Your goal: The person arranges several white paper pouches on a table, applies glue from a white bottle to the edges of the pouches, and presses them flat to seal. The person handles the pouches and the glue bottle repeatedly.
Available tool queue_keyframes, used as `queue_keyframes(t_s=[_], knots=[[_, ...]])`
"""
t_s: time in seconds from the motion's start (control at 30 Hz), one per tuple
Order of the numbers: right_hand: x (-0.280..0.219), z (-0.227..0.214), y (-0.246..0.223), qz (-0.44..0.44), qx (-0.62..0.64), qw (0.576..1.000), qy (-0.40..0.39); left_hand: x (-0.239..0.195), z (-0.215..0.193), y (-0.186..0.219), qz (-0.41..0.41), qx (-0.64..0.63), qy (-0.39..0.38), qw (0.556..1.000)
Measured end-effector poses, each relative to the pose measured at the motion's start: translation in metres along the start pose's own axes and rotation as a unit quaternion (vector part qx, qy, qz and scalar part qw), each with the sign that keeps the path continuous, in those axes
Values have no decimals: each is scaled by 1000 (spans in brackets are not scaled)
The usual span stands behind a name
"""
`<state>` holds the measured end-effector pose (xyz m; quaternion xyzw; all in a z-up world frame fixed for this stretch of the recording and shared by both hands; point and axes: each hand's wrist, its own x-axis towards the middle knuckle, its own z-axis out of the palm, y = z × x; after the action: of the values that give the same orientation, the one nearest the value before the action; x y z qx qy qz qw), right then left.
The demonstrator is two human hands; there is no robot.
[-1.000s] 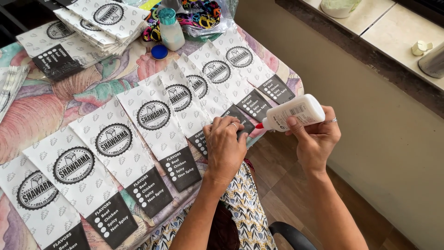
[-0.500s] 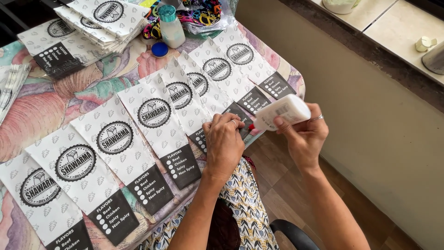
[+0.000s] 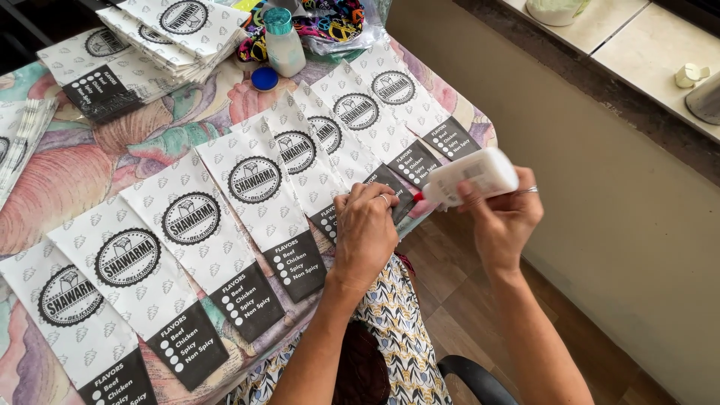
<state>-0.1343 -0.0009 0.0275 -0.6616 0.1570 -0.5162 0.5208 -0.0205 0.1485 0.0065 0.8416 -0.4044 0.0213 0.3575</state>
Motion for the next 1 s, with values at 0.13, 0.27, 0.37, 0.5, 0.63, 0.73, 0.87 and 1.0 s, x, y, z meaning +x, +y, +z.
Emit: queue_keyframes(t_s=[0.13,0.27,0.37,0.5,0.63,0.73,0.87,1.0], knots=[[2,-15,5,4,36,999,23,-14,-36,5,-7,4,15,1000],[-9,-4,-6,36,96,995,19,-32,-54,-7,-38,64,-2,997],[-21,10,-14,58,124,991,-2,-43,-59,-13,-47,54,-30,997],[-32,26,-34,72,94,991,-62,-48,-71,-9,-70,21,-73,995],[-38,34,-36,62,70,990,-109,-52,-78,-7,-64,10,-86,994],[-44,47,-47,36,55,990,-126,-54,-77,-8,-60,15,-85,994],[-49,54,-48,4,32,989,-143,-56,-76,-7,-60,22,-82,995],[-39,43,-46,-8,-1,992,-125,-55,-78,-8,-62,14,-94,994]])
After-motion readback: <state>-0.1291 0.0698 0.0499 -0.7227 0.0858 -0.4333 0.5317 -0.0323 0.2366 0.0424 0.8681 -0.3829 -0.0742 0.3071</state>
